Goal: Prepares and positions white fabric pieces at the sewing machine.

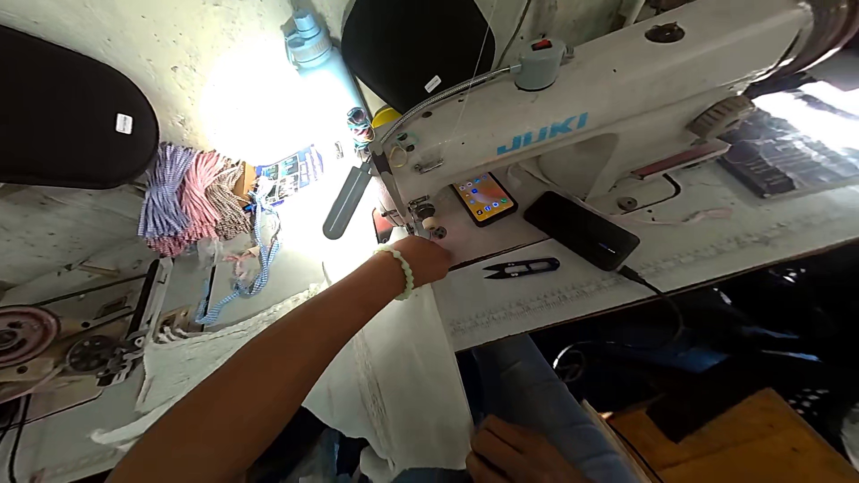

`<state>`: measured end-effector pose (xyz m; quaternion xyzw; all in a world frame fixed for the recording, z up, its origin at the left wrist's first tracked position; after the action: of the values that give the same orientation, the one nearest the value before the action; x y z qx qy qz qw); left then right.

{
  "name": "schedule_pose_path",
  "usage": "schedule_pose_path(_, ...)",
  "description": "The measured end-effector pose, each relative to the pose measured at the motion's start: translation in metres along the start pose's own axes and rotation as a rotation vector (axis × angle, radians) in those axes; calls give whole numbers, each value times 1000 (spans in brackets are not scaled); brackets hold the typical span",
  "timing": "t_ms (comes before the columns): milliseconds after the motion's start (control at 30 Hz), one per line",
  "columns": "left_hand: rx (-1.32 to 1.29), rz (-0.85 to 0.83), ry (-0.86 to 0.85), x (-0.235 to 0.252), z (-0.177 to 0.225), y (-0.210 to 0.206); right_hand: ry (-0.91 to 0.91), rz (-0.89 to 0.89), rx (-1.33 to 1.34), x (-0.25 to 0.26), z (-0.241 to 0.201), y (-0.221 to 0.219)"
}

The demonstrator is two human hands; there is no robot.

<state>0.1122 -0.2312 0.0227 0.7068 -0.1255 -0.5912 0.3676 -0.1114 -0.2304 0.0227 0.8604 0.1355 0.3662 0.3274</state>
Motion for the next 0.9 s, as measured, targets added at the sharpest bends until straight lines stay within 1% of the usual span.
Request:
schedule_pose_path(33,-73,48,-20,-2,-3,0,4,-2,-5,0,-1,0)
schedule_pose_path(67,-154,133,-48,-3,-8,-2,5,-1,-9,0,-1,0)
schedule_pose_path(100,-256,256,-63,-6,-14,-4,5,2,-13,0,-2,1)
schedule_pose_path(167,-443,561,-41,-20,-26,-10,3,12,-33,-2,-2,5)
schedule_pose_path(233,-501,861,53,-38,-23,-24,-8,17,-48,-5,-1,9)
schedule_pose_path(267,-454,998,120,-46,-15,-34,-13,19,-57,-6,-1,11)
schedule_pose_path(333,-394,1185,271,-58,11,-53,-12,13,-80,-8,0,15)
schedule_pose_path(367,-388,1233,339,-62,23,-61,-10,8,-92,-8,0,17)
schedule_pose_path(433,-387,1253,433,-65,38,-73,-19,0,-117,-9,3,18)
schedule_pose_path(467,-410,1262,446,-65,39,-77,-26,-3,-126,-10,4,17)
schedule_pose_path(667,-582,1246,362,-61,13,-78,-62,35,-208,-2,23,18)
schedule_pose_path(767,-603,1221,343,-56,-5,-74,-62,95,-229,8,36,18)
schedule_pose_path(900,-590,1202,297,-48,-27,-71,-52,112,-267,25,47,13)
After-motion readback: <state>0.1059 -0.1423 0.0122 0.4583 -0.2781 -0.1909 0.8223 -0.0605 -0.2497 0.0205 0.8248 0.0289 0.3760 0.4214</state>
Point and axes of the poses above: each hand's wrist, its own x-axis towards the middle knuckle, its own y-axis out of the back of the hand, z = x × y, the point moved 10 cm from there along x, towards the middle knuckle, and after that the axes turned 4 degrees about -y, right-handed, at the moved point
